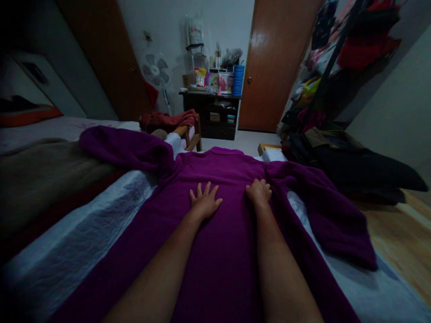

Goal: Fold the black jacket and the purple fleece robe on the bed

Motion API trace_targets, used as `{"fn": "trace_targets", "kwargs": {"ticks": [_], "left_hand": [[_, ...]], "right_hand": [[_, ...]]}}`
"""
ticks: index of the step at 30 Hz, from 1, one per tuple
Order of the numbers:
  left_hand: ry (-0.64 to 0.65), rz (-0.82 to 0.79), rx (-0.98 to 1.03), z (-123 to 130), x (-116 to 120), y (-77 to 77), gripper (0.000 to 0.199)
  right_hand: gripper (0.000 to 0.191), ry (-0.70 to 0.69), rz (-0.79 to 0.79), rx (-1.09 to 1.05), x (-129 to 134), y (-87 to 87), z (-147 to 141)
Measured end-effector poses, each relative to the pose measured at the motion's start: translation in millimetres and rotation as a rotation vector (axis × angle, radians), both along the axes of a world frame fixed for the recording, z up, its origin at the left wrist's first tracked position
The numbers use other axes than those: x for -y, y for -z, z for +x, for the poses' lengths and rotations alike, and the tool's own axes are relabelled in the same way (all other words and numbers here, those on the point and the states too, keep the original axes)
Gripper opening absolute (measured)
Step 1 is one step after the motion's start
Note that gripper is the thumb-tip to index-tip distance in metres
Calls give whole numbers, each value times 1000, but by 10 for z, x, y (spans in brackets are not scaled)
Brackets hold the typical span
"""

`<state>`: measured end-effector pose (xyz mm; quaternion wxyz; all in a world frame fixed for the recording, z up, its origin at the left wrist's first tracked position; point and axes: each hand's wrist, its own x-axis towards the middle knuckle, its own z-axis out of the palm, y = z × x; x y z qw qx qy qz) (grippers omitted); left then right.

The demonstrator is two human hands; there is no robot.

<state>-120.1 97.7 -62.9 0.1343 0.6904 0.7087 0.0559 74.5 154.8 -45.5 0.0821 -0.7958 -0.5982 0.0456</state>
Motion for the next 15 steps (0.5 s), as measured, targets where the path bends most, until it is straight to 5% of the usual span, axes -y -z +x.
{"fn": "trace_targets", "kwargs": {"ticks": [5, 15], "left_hand": [[1, 14, -35, 14, -4, 4, 66], [0, 84, -70, 70, 10, 11, 62]], "right_hand": [[40, 2, 180, -13, 27, 182, -26], [41, -120, 115, -67, -67, 133, 4]]}}
